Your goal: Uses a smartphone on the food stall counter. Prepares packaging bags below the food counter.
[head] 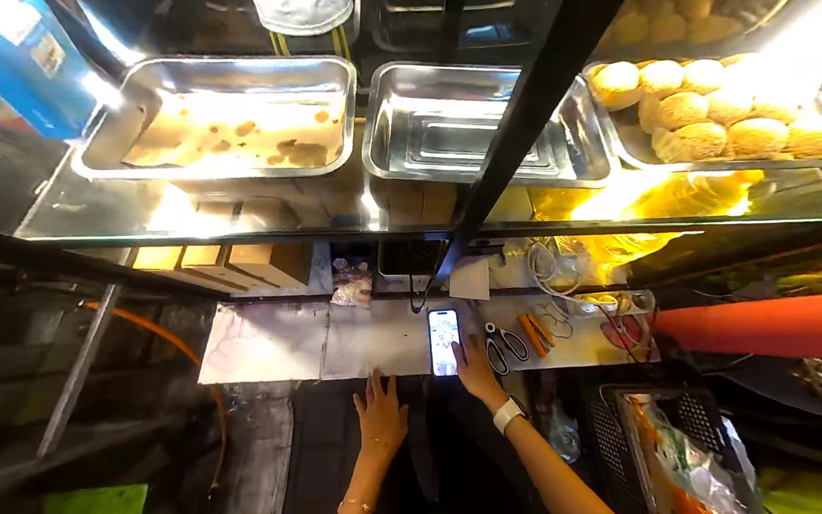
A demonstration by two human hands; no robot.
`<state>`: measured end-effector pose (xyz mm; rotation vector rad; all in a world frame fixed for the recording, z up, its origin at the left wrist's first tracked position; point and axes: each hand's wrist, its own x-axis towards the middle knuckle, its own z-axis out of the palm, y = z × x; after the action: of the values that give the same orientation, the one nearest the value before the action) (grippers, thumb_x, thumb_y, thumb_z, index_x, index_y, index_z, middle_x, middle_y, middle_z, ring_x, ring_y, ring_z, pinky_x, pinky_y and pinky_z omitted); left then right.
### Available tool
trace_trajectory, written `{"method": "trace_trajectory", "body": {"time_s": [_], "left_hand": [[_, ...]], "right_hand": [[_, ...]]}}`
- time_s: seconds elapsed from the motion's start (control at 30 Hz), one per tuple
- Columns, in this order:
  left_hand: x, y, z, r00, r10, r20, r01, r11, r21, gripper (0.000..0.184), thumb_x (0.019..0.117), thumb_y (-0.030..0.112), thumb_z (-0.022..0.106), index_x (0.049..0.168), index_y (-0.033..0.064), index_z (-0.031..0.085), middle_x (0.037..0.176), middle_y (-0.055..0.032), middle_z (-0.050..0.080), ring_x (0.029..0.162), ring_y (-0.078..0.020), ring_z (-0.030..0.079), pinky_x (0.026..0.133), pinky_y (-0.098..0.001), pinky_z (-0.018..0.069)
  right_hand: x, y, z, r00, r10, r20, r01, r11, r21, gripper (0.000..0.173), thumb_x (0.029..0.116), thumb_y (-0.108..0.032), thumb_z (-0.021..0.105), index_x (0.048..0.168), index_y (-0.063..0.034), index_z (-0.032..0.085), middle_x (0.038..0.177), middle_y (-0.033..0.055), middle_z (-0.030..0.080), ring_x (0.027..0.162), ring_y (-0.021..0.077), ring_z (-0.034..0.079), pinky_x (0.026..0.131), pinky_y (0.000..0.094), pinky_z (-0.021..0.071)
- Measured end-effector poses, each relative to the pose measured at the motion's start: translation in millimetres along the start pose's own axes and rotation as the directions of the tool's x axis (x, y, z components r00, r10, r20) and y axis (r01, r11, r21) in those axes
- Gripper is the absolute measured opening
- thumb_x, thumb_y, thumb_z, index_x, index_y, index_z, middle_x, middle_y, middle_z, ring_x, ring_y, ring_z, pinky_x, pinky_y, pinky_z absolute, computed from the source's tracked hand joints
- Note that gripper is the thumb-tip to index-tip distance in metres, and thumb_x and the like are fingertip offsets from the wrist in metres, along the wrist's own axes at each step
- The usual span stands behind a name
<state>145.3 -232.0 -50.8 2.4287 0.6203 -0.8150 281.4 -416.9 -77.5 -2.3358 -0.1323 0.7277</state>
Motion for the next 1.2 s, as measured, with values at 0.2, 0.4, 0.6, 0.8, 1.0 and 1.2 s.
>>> {"method": "trace_trajectory", "body": {"time_s": [0.2,0.4,0.6,0.8,1.0,1.2], "left_hand": [[6,31,-3,0.984,-0.119,0.133,0.106,0.989,0.099,0.079,0.0993,0.045,0.059,0.156,-0.0036,0.033,0.166,-0.0319,0.01,0.15,-0.0477,0.027,0.121,-0.0617,0.0215],[8,30,-3,0.983,-0.113,0.145,0.099,0.99,0.104,0.078,0.0996,0.041,0.06,0.156,-0.0041,0.031,0.166,-0.032,0.009,0.148,-0.0473,0.031,0.119,-0.0586,0.0293],[7,28,-4,0.981,-0.112,0.156,0.105,0.993,0.056,0.08,0.0989,0.04,0.061,0.158,-0.003,0.029,0.166,-0.0308,0.009,0.143,-0.0471,0.038,0.115,-0.0558,0.0369],[8,27,4,0.977,-0.132,0.166,0.125,0.991,0.056,0.081,0.099,0.038,0.062,0.159,-0.0018,0.024,0.168,-0.0274,0.0,0.133,-0.0444,0.052,0.105,-0.0476,0.0497],[8,26,10,0.982,-0.122,0.144,0.114,0.992,0.062,0.084,0.0981,0.035,0.063,0.16,-0.0017,0.02,0.168,-0.0263,-0.003,0.127,-0.0424,0.057,0.1,-0.0453,0.053],[8,28,2,0.975,-0.142,0.17,0.135,0.989,0.053,0.082,0.0992,0.035,0.062,0.16,-0.0007,0.021,0.169,-0.0258,-0.002,0.126,-0.0424,0.058,0.1,-0.0473,0.0529]], "right_hand": [[19,-6,-17,0.995,-0.099,-0.003,0.095,0.965,-0.245,0.054,0.1047,-0.016,0.05,0.158,-0.0105,0.04,0.148,0.0255,0.052,0.136,0.0398,0.052,0.113,0.0522,0.0445],[21,-4,-24,0.975,-0.209,0.07,0.22,0.935,-0.277,0.032,0.1019,-0.011,0.053,0.132,-0.0056,0.064,0.139,0.022,0.058,0.131,0.0386,0.055,0.109,0.0521,0.0464],[-17,20,-26,0.975,-0.208,0.079,0.215,0.972,-0.093,0.036,0.1008,-0.009,0.051,0.135,0.0005,0.058,0.135,0.0203,0.061,0.127,0.035,0.059,0.109,0.0489,0.048],[-27,36,-10,0.944,-0.316,0.094,0.328,0.925,-0.191,0.04,0.1004,-0.011,0.049,0.138,-0.0113,0.062,0.142,0.0177,0.058,0.138,0.0328,0.05,0.116,0.0459,0.0418],[-17,22,-12,0.97,-0.216,0.113,0.241,0.921,-0.305,0.049,0.1033,-0.023,0.049,0.152,-0.0141,0.049,0.142,0.019,0.057,0.135,0.0365,0.052,0.113,0.0502,0.0425],[-10,20,-32,0.978,-0.11,0.176,0.12,0.992,-0.046,0.06,0.1026,-0.017,0.053,0.159,-0.0081,0.034,0.141,0.0168,0.059,0.131,0.0306,0.058,0.112,0.0474,0.0453]]}}
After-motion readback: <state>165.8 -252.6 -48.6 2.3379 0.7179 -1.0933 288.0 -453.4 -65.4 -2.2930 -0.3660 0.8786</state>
